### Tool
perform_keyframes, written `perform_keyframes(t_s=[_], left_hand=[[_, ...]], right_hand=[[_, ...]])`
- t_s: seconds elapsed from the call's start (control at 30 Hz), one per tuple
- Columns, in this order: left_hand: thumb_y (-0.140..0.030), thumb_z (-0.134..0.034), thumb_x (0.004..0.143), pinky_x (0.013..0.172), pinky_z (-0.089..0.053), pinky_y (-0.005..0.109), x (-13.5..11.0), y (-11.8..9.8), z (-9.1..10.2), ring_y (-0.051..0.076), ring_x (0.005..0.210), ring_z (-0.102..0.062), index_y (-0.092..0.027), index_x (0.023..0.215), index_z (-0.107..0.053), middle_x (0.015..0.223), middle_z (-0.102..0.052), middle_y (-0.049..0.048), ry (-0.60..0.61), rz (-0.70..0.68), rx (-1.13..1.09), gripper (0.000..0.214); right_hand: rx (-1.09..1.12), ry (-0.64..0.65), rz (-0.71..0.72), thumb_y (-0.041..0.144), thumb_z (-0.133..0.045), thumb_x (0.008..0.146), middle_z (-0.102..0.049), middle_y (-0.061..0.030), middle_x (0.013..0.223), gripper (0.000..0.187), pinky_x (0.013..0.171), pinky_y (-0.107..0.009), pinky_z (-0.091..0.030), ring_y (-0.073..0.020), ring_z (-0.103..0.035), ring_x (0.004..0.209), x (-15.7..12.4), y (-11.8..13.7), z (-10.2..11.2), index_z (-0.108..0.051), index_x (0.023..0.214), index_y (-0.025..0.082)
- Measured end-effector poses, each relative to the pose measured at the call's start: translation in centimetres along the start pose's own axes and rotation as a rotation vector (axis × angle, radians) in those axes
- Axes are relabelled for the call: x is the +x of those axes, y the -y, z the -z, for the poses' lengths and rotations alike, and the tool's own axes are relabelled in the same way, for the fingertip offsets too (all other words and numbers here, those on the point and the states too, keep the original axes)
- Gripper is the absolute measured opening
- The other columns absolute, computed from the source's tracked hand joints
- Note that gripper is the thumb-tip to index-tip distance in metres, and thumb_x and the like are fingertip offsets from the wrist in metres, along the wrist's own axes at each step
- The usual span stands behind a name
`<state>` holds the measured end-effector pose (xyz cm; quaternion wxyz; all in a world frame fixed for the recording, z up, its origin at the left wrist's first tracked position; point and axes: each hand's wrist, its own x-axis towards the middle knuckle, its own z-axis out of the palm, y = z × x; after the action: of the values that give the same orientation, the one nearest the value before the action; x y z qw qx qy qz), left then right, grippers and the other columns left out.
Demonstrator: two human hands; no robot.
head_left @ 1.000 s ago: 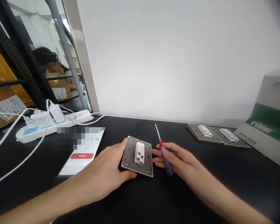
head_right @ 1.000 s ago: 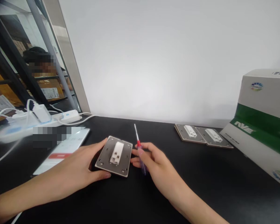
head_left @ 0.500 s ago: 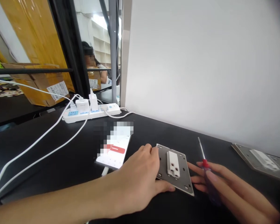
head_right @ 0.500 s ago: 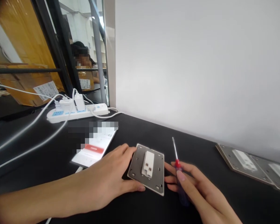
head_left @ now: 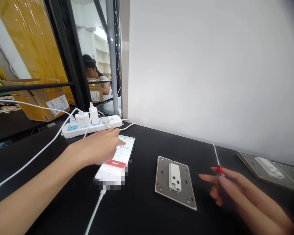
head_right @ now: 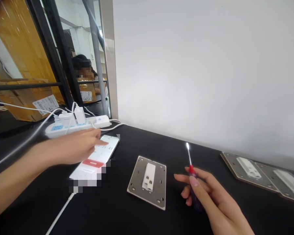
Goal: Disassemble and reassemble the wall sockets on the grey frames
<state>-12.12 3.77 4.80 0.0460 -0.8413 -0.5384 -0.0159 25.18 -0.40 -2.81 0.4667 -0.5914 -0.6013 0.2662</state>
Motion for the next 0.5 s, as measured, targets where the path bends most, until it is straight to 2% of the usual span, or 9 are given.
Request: perform_keyframes(t_s=[0.07, 0.13, 0.23, 0.33, 0.4, 0.5], left_hand=[[-0.011, -0.039, 0.085, 0.065, -0.047, 0.035, 0.2, -0.6, 0.1, 0.025, 0.080, -0.060, -0.022, 0.110, -0.071, 0.086, -0.059, 0.0085, -0.054, 0.002, 0.005, 0.042], [-0.022, -0.035, 0.095, 0.077, -0.048, 0.040, 0.6, -1.7, 0.2, 0.027, 0.091, -0.060, -0.019, 0.118, -0.065, 0.098, -0.060, 0.0103, -0.130, -0.024, 0.005, 0.039], [-0.037, -0.031, 0.101, 0.094, -0.045, 0.038, 0.9, -4.1, 0.2, 0.025, 0.110, -0.056, -0.020, 0.129, -0.056, 0.120, -0.058, 0.0092, -0.212, -0.144, -0.106, 0.041], [-0.049, -0.032, 0.101, 0.100, -0.042, 0.035, 0.9, -7.1, 0.0, 0.023, 0.121, -0.051, -0.023, 0.137, -0.048, 0.135, -0.054, 0.0065, -0.146, -0.221, -0.284, 0.047], [-0.060, -0.034, 0.096, 0.105, -0.038, 0.039, 1.2, -9.0, -0.4, 0.027, 0.131, -0.044, -0.023, 0.145, -0.036, 0.145, -0.046, 0.0074, -0.067, -0.233, -0.336, 0.062], [-0.075, -0.040, 0.084, 0.107, -0.033, 0.046, 1.9, -11.4, -1.2, 0.034, 0.138, -0.034, -0.021, 0.151, -0.024, 0.153, -0.036, 0.0103, 0.018, -0.271, -0.373, 0.087]], right_hand=[[0.021, 0.074, 0.001, 0.056, -0.054, 0.086, -0.075, -0.0068, 0.092, 0.040, 0.057, -0.028, -0.058, -0.0178, -0.066, 0.062, 0.2, 0.0, 0.1, -0.060, 0.111, 0.025], [-0.017, 0.086, 0.038, 0.058, -0.051, 0.086, -0.073, -0.0063, 0.089, 0.043, 0.056, -0.027, -0.056, -0.0165, -0.062, 0.060, 0.4, 0.1, 0.3, -0.057, 0.111, 0.024], [-0.234, 0.073, 0.082, 0.059, -0.041, 0.091, -0.070, -0.0031, 0.083, 0.042, 0.058, -0.028, -0.052, -0.0172, -0.061, 0.064, 0.6, 0.6, 0.9, -0.056, 0.112, 0.026], [-0.530, 0.115, 0.171, 0.055, -0.034, 0.096, -0.070, -0.0015, 0.087, 0.037, 0.068, -0.030, -0.050, -0.0194, -0.066, 0.078, 0.7, 1.3, 1.5, -0.058, 0.105, 0.028], [-0.705, 0.151, 0.253, 0.053, -0.032, 0.097, -0.067, 0.0004, 0.075, 0.039, 0.061, -0.029, -0.046, -0.0176, -0.063, 0.066, 0.7, 1.8, 1.8, -0.058, 0.085, 0.026], [-0.830, 0.147, 0.306, 0.055, -0.036, 0.095, -0.055, 0.0028, 0.053, 0.047, 0.048, -0.027, -0.035, -0.0146, -0.050, 0.047, 0.7, 2.3, 1.7, -0.043, 0.061, 0.023]])
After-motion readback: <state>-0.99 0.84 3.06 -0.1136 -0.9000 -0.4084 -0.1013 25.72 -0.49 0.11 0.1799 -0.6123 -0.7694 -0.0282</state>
